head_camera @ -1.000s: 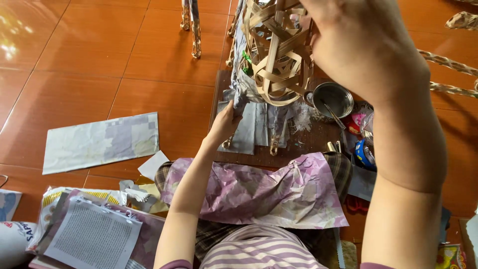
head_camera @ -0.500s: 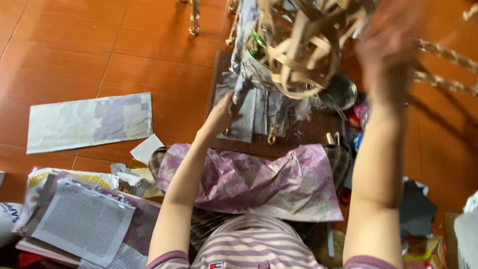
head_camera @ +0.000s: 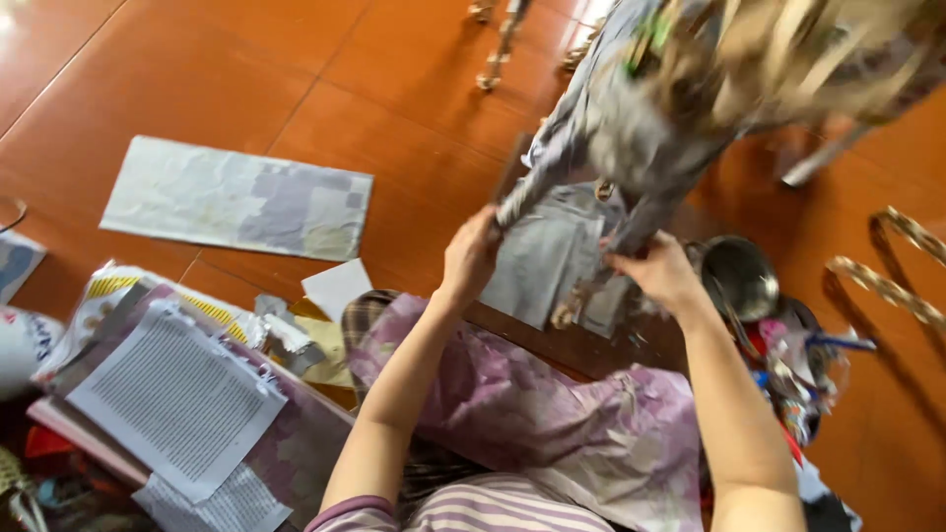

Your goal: Applying paper strips and adhesive to a bamboo frame to build a giraffe sculpture

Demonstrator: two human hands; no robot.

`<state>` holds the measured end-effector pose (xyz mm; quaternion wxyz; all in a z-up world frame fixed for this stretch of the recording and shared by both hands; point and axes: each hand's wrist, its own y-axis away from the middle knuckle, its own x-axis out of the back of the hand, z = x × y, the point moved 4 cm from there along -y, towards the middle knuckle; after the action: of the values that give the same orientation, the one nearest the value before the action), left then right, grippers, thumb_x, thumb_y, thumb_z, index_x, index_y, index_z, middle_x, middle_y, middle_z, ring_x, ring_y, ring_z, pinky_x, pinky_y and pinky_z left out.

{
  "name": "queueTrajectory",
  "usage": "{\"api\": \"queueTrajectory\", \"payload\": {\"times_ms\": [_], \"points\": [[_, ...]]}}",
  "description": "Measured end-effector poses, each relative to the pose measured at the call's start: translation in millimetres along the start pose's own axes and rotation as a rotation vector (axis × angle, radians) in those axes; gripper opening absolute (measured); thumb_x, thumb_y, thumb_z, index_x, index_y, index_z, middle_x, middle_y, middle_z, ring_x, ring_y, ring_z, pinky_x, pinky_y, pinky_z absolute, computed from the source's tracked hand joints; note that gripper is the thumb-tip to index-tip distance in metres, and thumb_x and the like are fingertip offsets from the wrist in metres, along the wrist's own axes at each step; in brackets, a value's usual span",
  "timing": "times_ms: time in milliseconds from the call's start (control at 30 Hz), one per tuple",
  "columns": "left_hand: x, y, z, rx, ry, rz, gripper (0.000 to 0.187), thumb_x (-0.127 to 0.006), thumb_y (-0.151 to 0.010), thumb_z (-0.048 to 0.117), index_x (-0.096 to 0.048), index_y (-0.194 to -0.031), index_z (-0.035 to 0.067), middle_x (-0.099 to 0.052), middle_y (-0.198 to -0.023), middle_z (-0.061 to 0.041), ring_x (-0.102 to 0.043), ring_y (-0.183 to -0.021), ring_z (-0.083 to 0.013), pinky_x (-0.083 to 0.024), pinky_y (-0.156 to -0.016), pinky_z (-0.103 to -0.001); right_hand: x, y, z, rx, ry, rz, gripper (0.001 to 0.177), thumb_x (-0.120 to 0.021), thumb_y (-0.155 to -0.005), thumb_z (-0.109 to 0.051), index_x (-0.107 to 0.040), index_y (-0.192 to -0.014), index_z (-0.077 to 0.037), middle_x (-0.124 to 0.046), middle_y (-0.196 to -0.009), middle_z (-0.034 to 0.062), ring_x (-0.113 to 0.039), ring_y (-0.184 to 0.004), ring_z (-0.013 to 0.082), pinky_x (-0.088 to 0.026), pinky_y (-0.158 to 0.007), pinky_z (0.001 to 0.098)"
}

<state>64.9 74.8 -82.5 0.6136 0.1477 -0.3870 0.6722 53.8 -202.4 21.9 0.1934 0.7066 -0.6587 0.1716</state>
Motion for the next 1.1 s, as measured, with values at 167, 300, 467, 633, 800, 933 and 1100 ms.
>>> {"api": "queueTrajectory", "payload": {"times_ms": [167,300,467,633,800,933,1100], "points": [[84.9,17.4,-41.7,0.025,0.241,0.841,0.019,-0.070,-0.094,0.008,-0.059,-0.110,0.012,-0.057,-0.092,-0.009,-0.064,-0.086,-0.0306,-0.055,-0.082,-0.036,-89.8,-62.0,-124.4,0.678,0.261,0.009,0.038,-0.096,-0.078,-0.018,-0.069,-0.094,0.004,-0.069,-0.074,0.0243,-0.073,-0.074,0.0387,-0.057,-0.060,0.0452],[-26.6,47.8,-152.3,0.275,0.235,0.569,0.017,-0.068,-0.086,0.006,-0.057,-0.095,0.016,-0.060,-0.081,-0.006,-0.065,-0.077,-0.0306,-0.054,-0.071,-0.041,-167.4,-153.5,-168.1,0.532,-0.025,-0.099,0.028,-0.095,-0.078,-0.009,-0.069,-0.088,-0.007,-0.070,-0.066,0.0086,-0.073,-0.061,0.0182,-0.059,-0.063,0.0308],[-58.2,25.8,-158.6,0.402,0.222,-0.138,0.024,-0.060,-0.088,0.026,-0.068,-0.092,0.003,-0.073,-0.091,-0.019,-0.068,-0.082,-0.0415,-0.055,-0.074,-0.046,-244.8,-255.0,-229.9,0.411,-0.106,-0.229,0.024,-0.079,-0.092,-0.007,-0.061,-0.105,0.001,-0.074,-0.090,0.0091,-0.072,-0.069,0.0156,-0.063,-0.064,0.0249],[-72.0,21.2,-170.5,0.508,0.238,-0.301,0.031,-0.061,-0.091,0.032,-0.069,-0.095,0.003,-0.074,-0.092,-0.020,-0.069,-0.084,-0.0422,-0.056,-0.076,-0.047,-315.8,-351.6,-242.2,0.518,-0.155,-0.265,0.019,-0.073,-0.094,0.004,-0.058,-0.104,-0.003,-0.067,-0.083,0.0058,-0.065,-0.065,0.0150,-0.060,-0.063,0.0270],[-73.0,16.6,-168.2,0.537,0.278,-0.334,0.029,-0.063,-0.094,0.034,-0.067,-0.095,0.005,-0.073,-0.090,-0.017,-0.069,-0.083,-0.0402,-0.056,-0.075,-0.047,-387.3,-408.7,-257.1,0.590,-0.121,-0.206,0.020,-0.073,-0.092,0.006,-0.060,-0.104,-0.004,-0.069,-0.080,0.0047,-0.064,-0.058,0.0121,-0.057,-0.056,0.0259],[-60.4,9.0,-161.7,0.562,0.342,-0.388,0.028,-0.063,-0.092,0.030,-0.069,-0.097,0.003,-0.074,-0.091,-0.017,-0.070,-0.081,-0.0375,-0.057,-0.074,-0.044,-455.5,-433.6,-267.8,0.587,-0.304,-0.179,0.021,-0.076,-0.087,0.006,-0.064,-0.102,-0.002,-0.075,-0.083,0.0068,-0.073,-0.063,0.0137,-0.063,-0.054,0.0244],[-55.8,9.8,-159.2,0.542,0.399,-0.381,0.030,-0.062,-0.094,0.032,-0.067,-0.097,0.003,-0.073,-0.090,-0.017,-0.069,-0.080,-0.0375,-0.056,-0.071,-0.044,-527.4,-432.1,-265.8,0.660,-0.271,-0.128,0.017,-0.079,-0.083,0.000,-0.065,-0.093,0.000,-0.073,-0.069,0.0049,-0.068,-0.051,0.0131,-0.053,-0.043,0.0273]]}}
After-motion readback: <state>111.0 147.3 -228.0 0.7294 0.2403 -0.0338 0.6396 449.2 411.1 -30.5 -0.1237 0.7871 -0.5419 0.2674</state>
